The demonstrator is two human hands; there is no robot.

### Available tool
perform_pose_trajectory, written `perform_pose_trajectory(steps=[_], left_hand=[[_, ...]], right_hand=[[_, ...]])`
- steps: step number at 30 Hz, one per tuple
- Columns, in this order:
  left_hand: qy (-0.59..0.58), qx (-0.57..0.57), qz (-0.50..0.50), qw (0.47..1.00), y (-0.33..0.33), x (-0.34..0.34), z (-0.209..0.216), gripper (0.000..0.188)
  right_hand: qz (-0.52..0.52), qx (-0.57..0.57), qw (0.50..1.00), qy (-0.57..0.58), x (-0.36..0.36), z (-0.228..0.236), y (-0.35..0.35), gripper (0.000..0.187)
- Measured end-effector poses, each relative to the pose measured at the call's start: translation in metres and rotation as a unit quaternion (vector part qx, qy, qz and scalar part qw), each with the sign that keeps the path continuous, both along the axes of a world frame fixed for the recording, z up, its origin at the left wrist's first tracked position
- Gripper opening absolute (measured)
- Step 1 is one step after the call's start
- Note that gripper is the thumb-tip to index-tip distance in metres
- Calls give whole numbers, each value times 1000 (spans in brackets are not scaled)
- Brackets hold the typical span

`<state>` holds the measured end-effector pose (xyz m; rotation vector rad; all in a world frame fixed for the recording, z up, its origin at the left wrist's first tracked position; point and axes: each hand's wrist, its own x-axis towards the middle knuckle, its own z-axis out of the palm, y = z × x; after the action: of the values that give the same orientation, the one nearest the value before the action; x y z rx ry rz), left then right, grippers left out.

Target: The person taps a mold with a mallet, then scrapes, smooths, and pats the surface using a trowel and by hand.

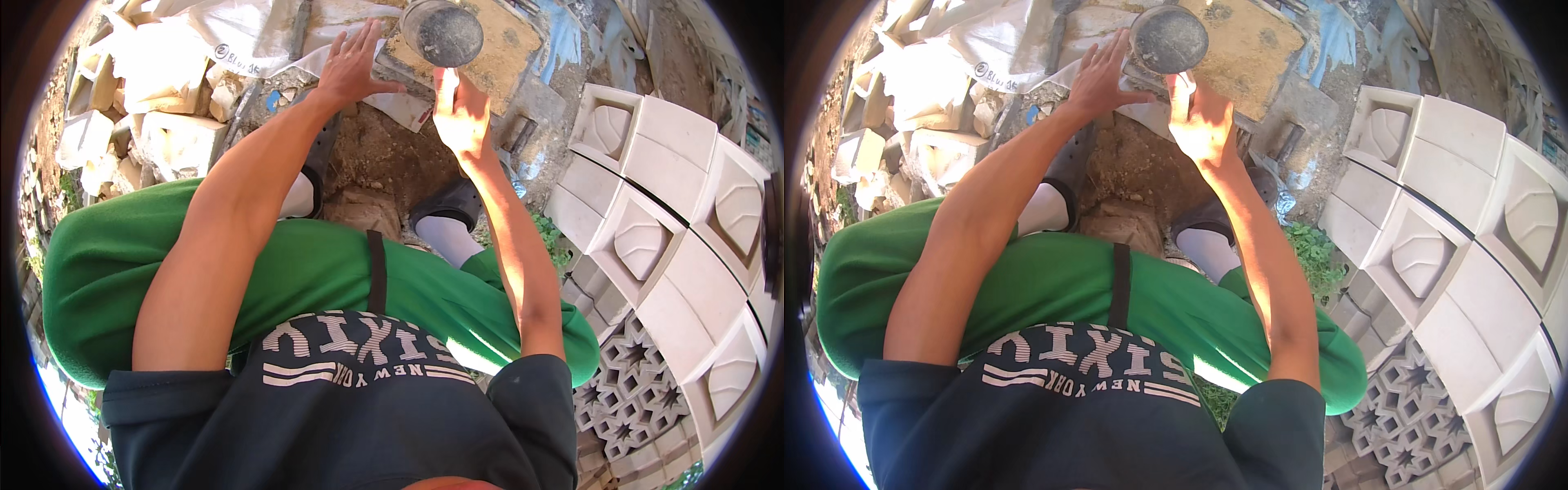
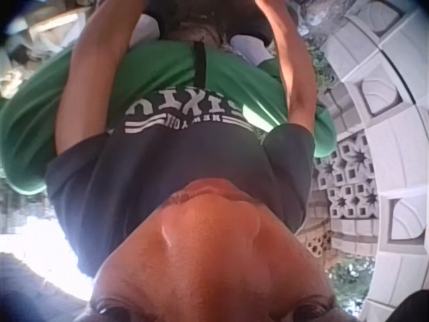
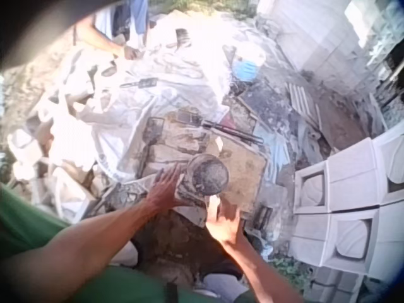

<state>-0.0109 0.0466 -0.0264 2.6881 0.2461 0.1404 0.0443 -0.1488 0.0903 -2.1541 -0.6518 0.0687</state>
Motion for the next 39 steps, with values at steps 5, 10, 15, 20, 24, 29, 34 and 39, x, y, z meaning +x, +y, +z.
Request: perform_pose_trajectory(steps=[5,10,15,20,24,29,34,39], left_hand=[[-50,5,-8,999,6,-4,-4,134],[-67,-7,-28,997,-1,3,11,129],[-81,-12,-41,996,-8,5,17,127],[-106,10,-37,994,-7,2,15,125],[-111,14,-44,993,-12,5,15,124],[-121,39,-50,991,-10,4,15,122],[-114,35,-55,991,-14,5,19,121],[-86,39,-57,994,-27,7,31,117]], right_hand=[[23,-198,970,135,17,19,-2,46],[-6,-147,977,153,21,20,-21,61],[-21,-56,992,115,12,16,-33,59],[39,-188,968,159,20,30,-33,46],[-4,-167,977,135,6,11,-48,60],[-31,-104,975,193,9,12,-59,49],[-6,-224,961,159,16,22,-64,56],[-8,-205,969,139,11,14,-78,66]])
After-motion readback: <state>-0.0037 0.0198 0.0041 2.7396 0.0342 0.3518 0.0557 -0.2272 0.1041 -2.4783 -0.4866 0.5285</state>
